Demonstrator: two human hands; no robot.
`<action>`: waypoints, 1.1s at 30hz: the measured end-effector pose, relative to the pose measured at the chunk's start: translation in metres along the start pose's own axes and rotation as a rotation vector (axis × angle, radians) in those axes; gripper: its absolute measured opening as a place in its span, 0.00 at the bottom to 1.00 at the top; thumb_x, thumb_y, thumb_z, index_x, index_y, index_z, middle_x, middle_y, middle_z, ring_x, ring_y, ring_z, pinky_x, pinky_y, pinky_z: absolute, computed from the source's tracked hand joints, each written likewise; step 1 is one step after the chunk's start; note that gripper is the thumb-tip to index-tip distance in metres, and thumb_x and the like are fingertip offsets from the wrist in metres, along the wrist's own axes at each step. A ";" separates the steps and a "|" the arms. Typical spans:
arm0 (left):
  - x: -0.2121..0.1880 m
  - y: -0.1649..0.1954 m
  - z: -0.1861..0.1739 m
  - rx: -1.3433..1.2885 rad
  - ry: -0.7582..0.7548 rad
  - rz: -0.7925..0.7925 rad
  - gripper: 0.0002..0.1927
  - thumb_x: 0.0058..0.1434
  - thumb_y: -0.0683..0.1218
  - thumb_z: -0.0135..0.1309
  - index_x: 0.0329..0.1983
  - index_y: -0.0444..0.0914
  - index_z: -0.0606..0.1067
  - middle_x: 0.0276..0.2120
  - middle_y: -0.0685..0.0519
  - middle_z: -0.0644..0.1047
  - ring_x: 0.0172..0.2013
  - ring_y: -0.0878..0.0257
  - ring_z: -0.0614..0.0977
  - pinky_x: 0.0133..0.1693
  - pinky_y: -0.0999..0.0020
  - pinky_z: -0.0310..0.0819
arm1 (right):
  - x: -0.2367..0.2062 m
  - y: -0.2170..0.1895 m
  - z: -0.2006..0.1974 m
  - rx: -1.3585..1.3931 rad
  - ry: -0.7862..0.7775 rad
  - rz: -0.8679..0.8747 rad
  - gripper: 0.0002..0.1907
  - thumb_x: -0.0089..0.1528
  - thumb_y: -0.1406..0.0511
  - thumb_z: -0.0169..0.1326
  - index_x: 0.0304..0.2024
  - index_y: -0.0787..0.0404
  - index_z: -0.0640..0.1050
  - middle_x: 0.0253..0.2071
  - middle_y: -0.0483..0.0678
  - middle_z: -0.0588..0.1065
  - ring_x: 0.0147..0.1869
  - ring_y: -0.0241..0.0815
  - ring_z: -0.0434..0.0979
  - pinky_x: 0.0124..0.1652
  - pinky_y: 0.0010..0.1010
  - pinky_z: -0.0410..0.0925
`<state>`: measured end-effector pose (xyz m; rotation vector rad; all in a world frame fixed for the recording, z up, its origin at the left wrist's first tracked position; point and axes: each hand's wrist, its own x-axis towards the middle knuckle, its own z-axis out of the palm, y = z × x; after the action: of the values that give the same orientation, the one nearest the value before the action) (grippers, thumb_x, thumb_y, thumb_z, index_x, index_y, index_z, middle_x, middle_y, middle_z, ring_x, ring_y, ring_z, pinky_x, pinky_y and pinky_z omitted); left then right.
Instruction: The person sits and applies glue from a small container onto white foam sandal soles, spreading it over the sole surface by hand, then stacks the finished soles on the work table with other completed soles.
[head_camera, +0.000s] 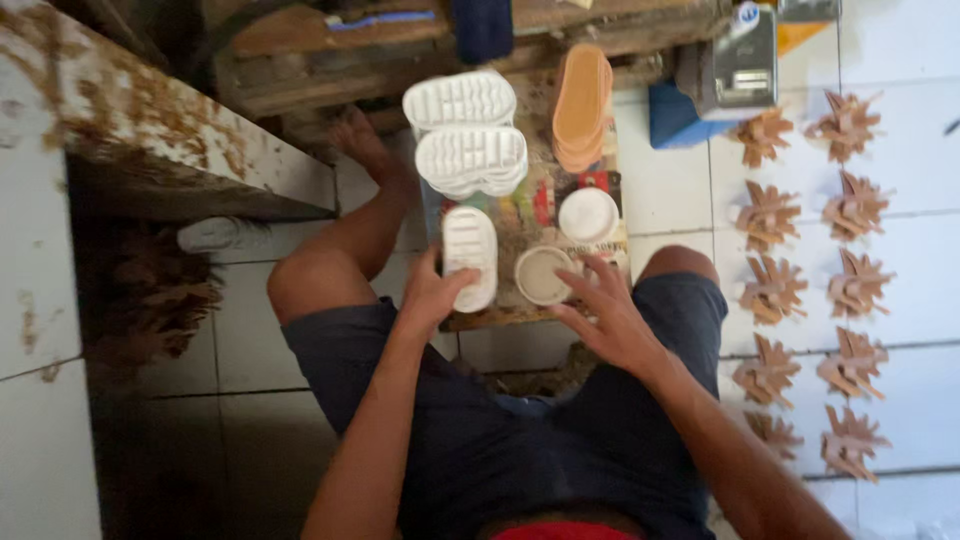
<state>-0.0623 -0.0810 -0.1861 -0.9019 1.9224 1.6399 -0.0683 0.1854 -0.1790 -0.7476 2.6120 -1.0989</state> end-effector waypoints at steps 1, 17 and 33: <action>-0.002 -0.003 0.000 0.145 0.082 0.157 0.38 0.51 0.48 0.65 0.66 0.37 0.68 0.53 0.42 0.77 0.51 0.48 0.80 0.52 0.54 0.74 | 0.005 -0.001 0.000 -0.103 -0.069 -0.015 0.31 0.62 0.55 0.61 0.66 0.56 0.73 0.70 0.67 0.60 0.74 0.67 0.56 0.65 0.53 0.56; -0.092 -0.004 -0.001 -0.613 -0.158 0.255 0.27 0.63 0.38 0.53 0.67 0.31 0.67 0.50 0.48 0.80 0.46 0.63 0.82 0.48 0.68 0.77 | 0.005 0.005 -0.015 -0.253 -0.007 -0.276 0.15 0.58 0.54 0.64 0.36 0.59 0.80 0.66 0.59 0.69 0.75 0.63 0.63 0.71 0.55 0.58; -0.179 0.061 -0.002 -0.309 -0.559 0.442 0.26 0.67 0.41 0.53 0.68 0.33 0.67 0.50 0.50 0.80 0.49 0.68 0.80 0.50 0.70 0.77 | -0.031 -0.078 -0.063 -0.065 0.393 -0.696 0.49 0.65 0.30 0.33 0.53 0.65 0.80 0.60 0.64 0.71 0.72 0.60 0.62 0.68 0.57 0.54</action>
<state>0.0158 -0.0445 -0.0172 -0.0685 1.5591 2.1931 -0.0367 0.1937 -0.0797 -1.6950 2.7712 -1.4522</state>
